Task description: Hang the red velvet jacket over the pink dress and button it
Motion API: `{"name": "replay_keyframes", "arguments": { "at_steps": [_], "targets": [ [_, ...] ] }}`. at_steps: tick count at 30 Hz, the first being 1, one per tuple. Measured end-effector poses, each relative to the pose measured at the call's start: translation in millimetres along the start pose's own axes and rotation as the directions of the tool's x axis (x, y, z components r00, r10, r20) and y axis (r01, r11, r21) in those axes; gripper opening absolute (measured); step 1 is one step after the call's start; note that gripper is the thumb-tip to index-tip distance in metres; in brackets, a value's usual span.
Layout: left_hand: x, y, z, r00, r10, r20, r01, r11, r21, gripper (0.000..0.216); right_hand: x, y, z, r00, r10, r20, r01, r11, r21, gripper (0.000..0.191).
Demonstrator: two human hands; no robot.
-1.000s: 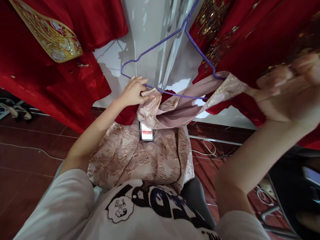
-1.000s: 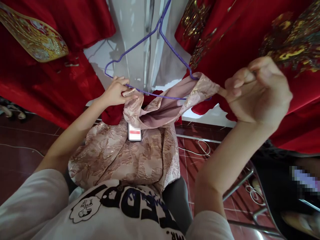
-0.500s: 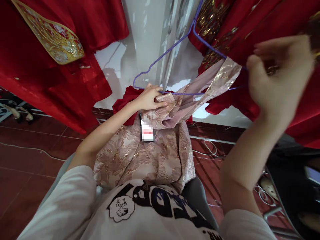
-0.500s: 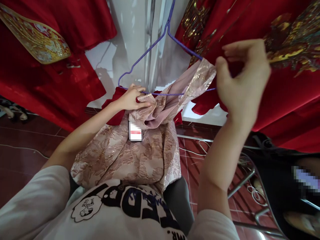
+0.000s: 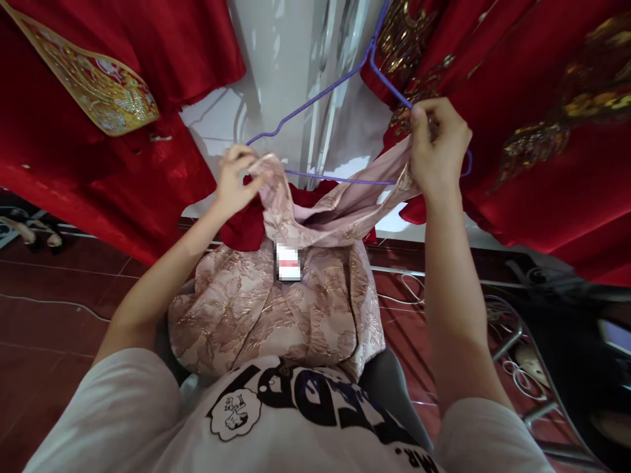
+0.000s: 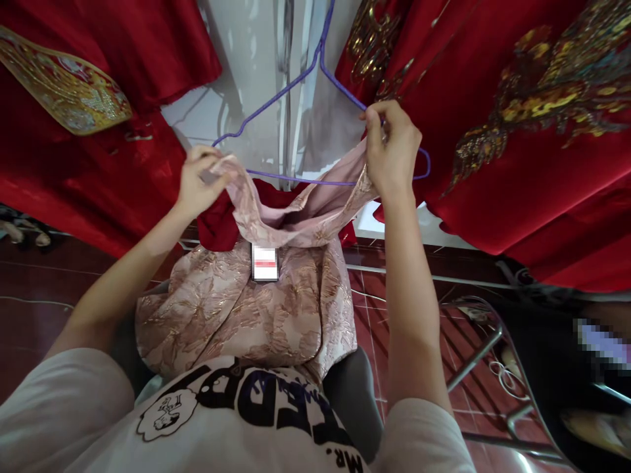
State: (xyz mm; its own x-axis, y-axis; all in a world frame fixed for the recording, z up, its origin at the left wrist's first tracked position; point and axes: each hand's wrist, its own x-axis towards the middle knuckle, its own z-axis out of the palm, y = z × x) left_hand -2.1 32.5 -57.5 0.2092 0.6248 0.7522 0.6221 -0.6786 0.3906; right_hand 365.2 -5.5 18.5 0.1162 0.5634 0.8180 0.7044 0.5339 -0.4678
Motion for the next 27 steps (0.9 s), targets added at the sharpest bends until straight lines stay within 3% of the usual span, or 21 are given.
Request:
{"name": "replay_keyframes", "arguments": {
  "at_steps": [3,6,9,13,17,21,27],
  "targets": [
    [-5,-39,-24,0.948,-0.243,-0.206,0.212,0.963,-0.164,0.03,2,5,1,1.0,0.0,-0.015,0.0,1.0,-0.022,0.034],
    [-8,-60,-44,0.918,-0.384,-0.096,0.338,0.886,-0.316,0.041,2,8,4,1.0,0.015,-0.027,-0.016,1.0,-0.022,0.038],
    [-5,-63,-51,0.894,-0.445,0.051,0.433,0.831,-0.349,0.056,1,9,5,0.999,0.035,-0.002,-0.035,0.999,0.0,0.041],
    [6,-57,-47,0.869,-0.48,0.125,0.486,0.775,-0.404,0.075,1,9,2,0.999,0.042,0.009,-0.042,0.999,-0.001,0.042],
    [17,-48,-45,0.908,-0.414,0.065,0.402,0.818,-0.412,0.077,2,11,3,0.999,0.044,-0.004,-0.044,0.999,-0.006,0.037],
    [33,-25,-49,0.939,-0.342,0.023,0.335,0.9,-0.281,0.078,-2,8,6,1.0,0.02,-0.007,-0.021,1.0,-0.018,0.03],
    [77,26,-34,0.947,-0.293,0.135,0.305,0.949,-0.083,0.062,-7,-3,8,0.999,0.043,0.024,-0.042,0.998,-0.038,0.022]
  ]
}}
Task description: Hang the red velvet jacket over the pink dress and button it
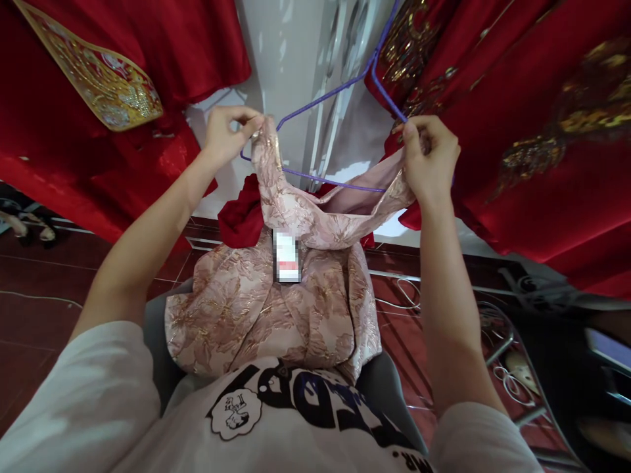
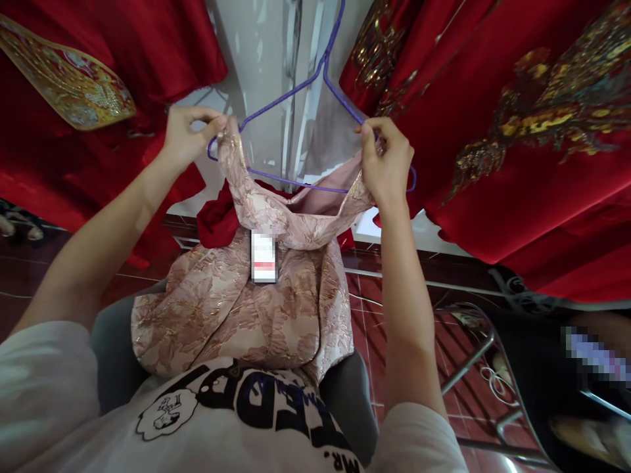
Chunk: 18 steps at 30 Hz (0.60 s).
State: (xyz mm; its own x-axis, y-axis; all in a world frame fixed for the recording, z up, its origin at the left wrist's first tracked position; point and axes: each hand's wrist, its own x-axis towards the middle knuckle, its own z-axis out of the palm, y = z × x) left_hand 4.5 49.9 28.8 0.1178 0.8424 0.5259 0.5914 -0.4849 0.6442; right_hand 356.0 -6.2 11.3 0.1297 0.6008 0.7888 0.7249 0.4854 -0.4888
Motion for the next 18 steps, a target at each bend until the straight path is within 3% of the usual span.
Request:
{"name": "replay_keyframes", "arguments": {
  "at_steps": [3,6,9,12,15,18],
  "targets": [
    [13,20,16,0.997,0.067,0.023,-0.067,0.998,-0.008,0.054,0,-1,0,0.999,0.041,0.01,-0.041,0.999,-0.007,0.022],
    [18,19,19,0.998,0.039,0.057,-0.038,0.999,-0.009,0.06,1,4,1,0.998,0.057,0.024,-0.057,0.998,0.011,0.025],
    [15,-6,4,0.996,-0.053,0.068,0.062,0.99,-0.131,0.072,2,10,3,0.997,0.052,0.051,-0.056,0.996,0.069,0.026],
    [7,-44,-16,0.968,-0.13,0.216,0.181,0.955,-0.236,0.081,3,15,6,0.996,0.052,0.076,-0.062,0.99,0.129,0.025],
    [-3,-81,-22,0.922,-0.185,0.339,0.211,0.977,-0.042,0.085,3,16,8,0.994,0.072,0.082,-0.083,0.987,0.137,0.028],
    [-13,-104,-9,0.856,-0.163,0.491,0.086,0.981,0.175,0.089,3,14,7,0.991,0.086,0.098,-0.097,0.989,0.109,0.029]
  ]
}}
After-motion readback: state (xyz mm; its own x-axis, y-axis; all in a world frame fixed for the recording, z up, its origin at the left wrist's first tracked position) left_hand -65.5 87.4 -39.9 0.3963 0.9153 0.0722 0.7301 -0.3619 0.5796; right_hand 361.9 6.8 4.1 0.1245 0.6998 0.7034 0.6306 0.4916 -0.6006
